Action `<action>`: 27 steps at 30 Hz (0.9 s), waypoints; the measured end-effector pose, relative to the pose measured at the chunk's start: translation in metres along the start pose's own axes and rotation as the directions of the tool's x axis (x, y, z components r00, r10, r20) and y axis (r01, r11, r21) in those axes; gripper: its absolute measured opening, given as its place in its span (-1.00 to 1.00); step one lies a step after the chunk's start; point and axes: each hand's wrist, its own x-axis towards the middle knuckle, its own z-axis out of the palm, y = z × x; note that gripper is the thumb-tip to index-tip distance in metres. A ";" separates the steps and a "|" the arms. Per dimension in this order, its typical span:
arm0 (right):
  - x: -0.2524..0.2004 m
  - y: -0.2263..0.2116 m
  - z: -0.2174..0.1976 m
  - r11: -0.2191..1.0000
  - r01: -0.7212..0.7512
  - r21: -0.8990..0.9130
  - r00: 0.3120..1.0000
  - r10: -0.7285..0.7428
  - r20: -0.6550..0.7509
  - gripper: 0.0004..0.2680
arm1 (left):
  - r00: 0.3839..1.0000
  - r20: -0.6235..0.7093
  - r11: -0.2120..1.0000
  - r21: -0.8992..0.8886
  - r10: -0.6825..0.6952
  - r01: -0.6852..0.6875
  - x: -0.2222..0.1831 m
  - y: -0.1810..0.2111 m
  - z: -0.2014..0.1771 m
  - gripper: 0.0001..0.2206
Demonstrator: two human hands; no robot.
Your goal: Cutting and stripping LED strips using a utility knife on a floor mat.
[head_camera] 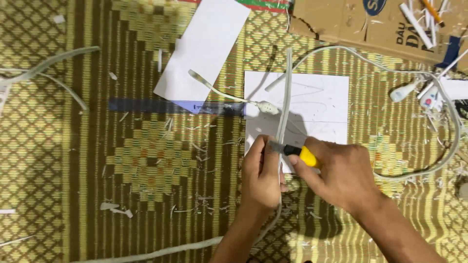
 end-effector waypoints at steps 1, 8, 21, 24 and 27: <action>-0.003 -0.003 -0.003 1.000 0.001 -0.003 1.000 -0.001 -0.010 -0.60 | 1.000 0.003 1.000 0.000 0.009 -0.009 -0.004 -0.001 -0.001 -0.79; 0.001 0.002 -0.016 0.995 -0.084 -0.061 0.995 0.081 -0.050 -0.61 | 0.997 0.047 0.996 0.061 0.069 -0.072 -0.028 0.011 -0.002 -0.79; -0.032 -0.031 -0.020 0.993 0.070 0.091 0.991 -0.060 -0.117 -0.67 | 0.998 0.037 0.995 -0.090 0.051 -0.047 -0.033 0.013 -0.008 -0.78; -0.034 -0.030 -0.021 0.990 0.115 0.084 0.980 -0.100 -0.170 -0.72 | 0.994 0.063 0.992 -0.098 0.088 -0.081 -0.035 0.010 -0.008 -0.77; -0.031 -0.023 -0.021 0.990 0.132 0.057 0.973 -0.118 -0.198 -0.69 | 0.998 0.069 0.999 -0.051 0.013 -0.010 -0.041 0.014 -0.007 -0.77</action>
